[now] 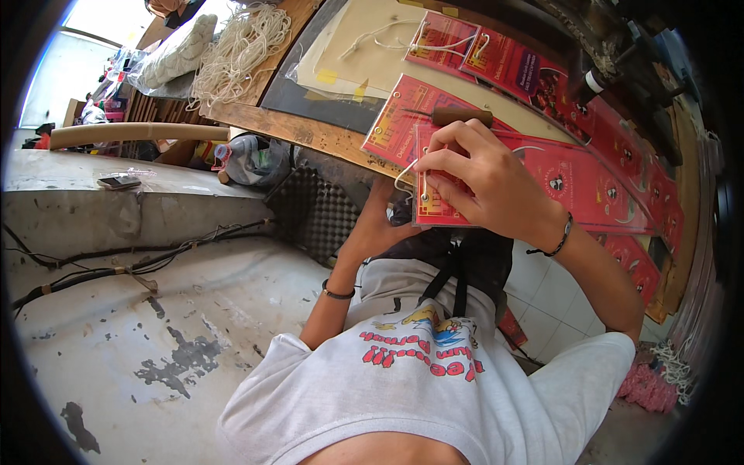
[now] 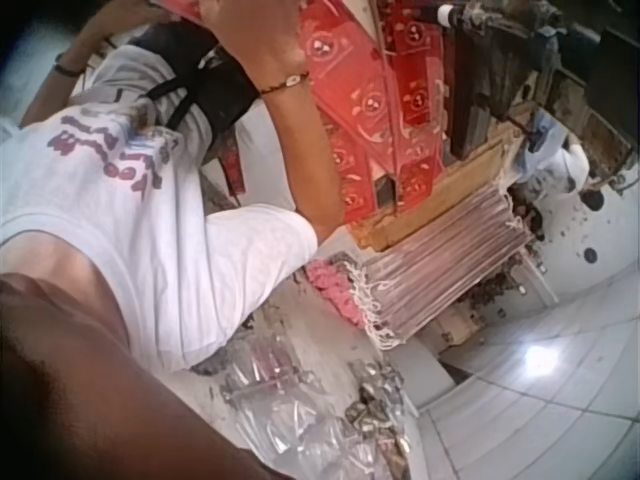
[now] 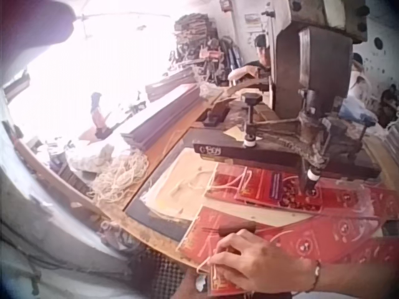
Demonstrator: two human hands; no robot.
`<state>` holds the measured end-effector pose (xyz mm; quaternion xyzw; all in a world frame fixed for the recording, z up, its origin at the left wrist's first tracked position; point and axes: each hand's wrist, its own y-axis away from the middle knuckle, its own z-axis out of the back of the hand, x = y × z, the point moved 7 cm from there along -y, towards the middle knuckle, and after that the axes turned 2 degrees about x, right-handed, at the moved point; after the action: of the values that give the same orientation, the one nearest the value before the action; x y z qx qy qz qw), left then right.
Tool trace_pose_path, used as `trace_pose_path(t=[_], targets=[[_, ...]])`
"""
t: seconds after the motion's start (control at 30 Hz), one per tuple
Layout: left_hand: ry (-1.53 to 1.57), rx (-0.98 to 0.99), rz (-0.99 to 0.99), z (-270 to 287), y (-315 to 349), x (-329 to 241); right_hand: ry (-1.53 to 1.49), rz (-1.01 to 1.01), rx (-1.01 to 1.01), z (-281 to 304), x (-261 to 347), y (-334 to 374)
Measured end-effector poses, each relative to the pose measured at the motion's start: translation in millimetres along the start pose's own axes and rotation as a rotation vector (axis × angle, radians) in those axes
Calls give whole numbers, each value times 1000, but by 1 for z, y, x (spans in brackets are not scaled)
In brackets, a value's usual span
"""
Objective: The person threads a white cord through holes in red and yellow paper cards, tying the cord into a loop on each card before setting it aside.
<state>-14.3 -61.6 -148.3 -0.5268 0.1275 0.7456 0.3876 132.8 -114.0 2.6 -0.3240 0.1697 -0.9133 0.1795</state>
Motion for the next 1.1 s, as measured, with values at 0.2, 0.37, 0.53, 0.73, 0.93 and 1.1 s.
trace_pose_path(t=[0.2,0.37,0.53,0.73,0.93,1.1], targets=[[162,142,169,-5,5,-13,0,5,-10,0,0,-1],[334,191,257,-14,16,-2,-4,11,-7,0,-2,0],[652,131,322,-17,25,18,-7,13,9,-1,-3,0],[801,252,302,-13,22,15,0,11,38,-2,-3,-1],[571,344,214,-12,10,13,-3,39,55,-6,0,1],[386,313,168,-2,-1,0,-143,-88,44,-4,-6,1]])
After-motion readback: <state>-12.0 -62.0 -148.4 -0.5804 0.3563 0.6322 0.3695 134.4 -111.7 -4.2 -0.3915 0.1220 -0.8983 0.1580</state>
